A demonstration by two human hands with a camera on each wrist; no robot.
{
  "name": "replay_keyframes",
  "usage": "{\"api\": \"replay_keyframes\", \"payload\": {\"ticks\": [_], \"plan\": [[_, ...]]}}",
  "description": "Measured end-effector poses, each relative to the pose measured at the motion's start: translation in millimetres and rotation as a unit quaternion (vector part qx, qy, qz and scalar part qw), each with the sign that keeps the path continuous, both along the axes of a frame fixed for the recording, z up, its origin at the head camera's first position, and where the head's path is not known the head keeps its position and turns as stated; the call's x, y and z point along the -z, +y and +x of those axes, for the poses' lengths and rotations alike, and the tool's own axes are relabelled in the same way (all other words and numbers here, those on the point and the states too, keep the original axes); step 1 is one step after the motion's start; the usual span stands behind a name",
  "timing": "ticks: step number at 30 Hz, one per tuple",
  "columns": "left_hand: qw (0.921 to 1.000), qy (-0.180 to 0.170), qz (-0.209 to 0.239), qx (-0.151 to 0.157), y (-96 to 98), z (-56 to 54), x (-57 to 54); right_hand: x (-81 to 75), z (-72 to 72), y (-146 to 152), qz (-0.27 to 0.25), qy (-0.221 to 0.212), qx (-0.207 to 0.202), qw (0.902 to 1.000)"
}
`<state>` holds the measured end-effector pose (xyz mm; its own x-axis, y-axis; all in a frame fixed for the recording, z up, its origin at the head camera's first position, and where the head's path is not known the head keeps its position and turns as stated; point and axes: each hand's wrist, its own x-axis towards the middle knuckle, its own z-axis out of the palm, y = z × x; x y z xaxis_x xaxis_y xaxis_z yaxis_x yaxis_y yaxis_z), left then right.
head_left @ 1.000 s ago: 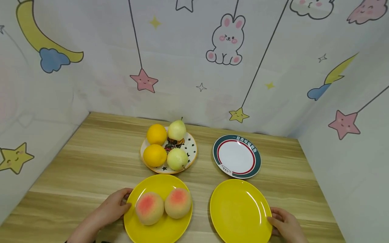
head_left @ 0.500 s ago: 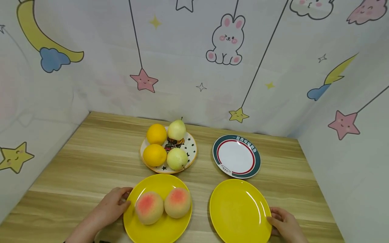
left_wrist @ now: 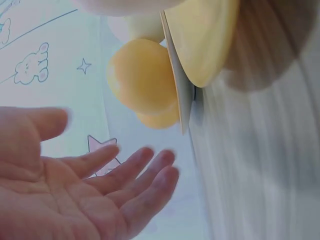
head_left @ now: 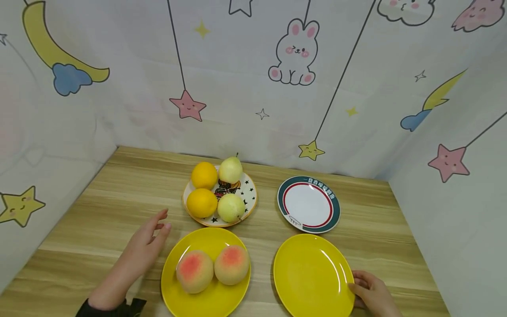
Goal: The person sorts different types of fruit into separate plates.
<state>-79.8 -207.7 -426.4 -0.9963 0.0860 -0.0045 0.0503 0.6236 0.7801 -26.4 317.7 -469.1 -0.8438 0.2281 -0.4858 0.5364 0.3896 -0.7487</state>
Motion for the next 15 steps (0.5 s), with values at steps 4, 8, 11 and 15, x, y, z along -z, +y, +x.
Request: {"api": "replay_keyframes", "payload": {"ticks": [4, 8, 11, 15], "plan": [[0.9999, 0.0, 0.012, 0.006, 4.1, -7.3, -5.7, 0.3, -1.4, 0, 0.002, -0.007, -0.002, 1.0], [0.9996, 0.008, 0.02, 0.017, 10.6, -12.6, -8.9, 0.9, -2.0, 0, 0.003, -0.008, -0.004, 1.0], [0.9998, 0.004, -0.012, 0.016, 17.9, -16.6, -12.0, 1.4, -2.1, 0, 0.002, -0.008, -0.004, 1.0], [0.9966, 0.005, -0.081, 0.012, 28.4, -24.9, -17.2, 1.7, -2.2, 1, 0.004, -0.011, -0.001, 0.9999]]}}
